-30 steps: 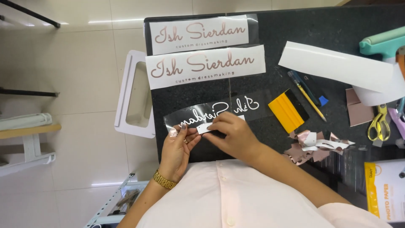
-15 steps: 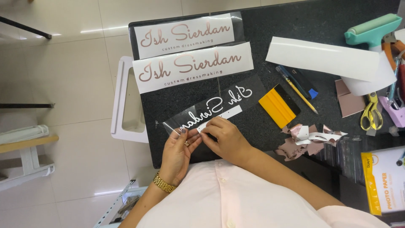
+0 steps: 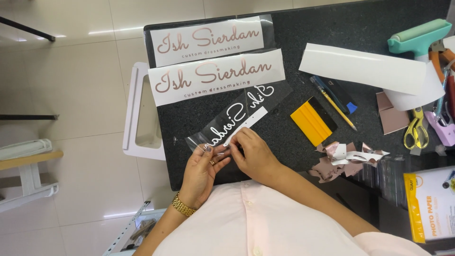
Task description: The person is weeding a vinyl decal by using a weeding tool to remove excess material from the cut design.
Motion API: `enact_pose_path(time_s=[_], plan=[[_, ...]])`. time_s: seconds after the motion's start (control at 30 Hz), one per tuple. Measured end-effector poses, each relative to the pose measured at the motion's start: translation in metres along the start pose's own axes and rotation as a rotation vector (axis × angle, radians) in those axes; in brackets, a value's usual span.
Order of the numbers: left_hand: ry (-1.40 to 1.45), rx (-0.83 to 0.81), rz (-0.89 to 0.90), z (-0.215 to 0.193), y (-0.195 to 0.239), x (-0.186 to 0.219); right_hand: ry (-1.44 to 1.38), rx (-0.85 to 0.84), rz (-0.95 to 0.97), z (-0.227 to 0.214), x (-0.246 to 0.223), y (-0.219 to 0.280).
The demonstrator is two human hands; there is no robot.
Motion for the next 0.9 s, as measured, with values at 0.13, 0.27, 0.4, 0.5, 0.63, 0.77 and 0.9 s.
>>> enact_pose_path(time_s=[0.13,0.27,0.4,0.5,0.63,0.77,0.9], plan=[[0.002,-0.011,-0.007,-0.001,-0.001,0.000,-0.001,0.006,0.023,0.001,0.005,-0.004],[0.017,-0.039,-0.024,0.003,0.000,0.003,-0.002,0.012,0.051,0.000,0.009,-0.006],[0.021,-0.060,-0.034,0.005,0.000,0.004,-0.004,0.027,0.064,0.001,0.015,-0.007],[0.021,-0.066,-0.040,0.005,-0.001,0.004,-0.016,0.033,0.082,-0.001,0.013,-0.008],[0.010,-0.012,-0.007,0.001,-0.003,0.003,-0.060,0.033,0.115,0.001,0.013,-0.007],[-0.153,0.045,0.133,0.006,0.000,0.027,-0.193,-0.001,0.141,0.002,0.012,-0.007],[-0.291,0.040,0.269,0.016,0.005,0.050,-0.202,-0.039,0.041,-0.001,-0.001,-0.005]])
Point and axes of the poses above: each hand's wrist, its own y-axis away from the middle knuckle, its own z-axis out of the palm, x = y × z, the point moved 7 cm from there along -y, towards the middle knuckle, and after that the axes turned 9 degrees about z, right-handed, at the moved point
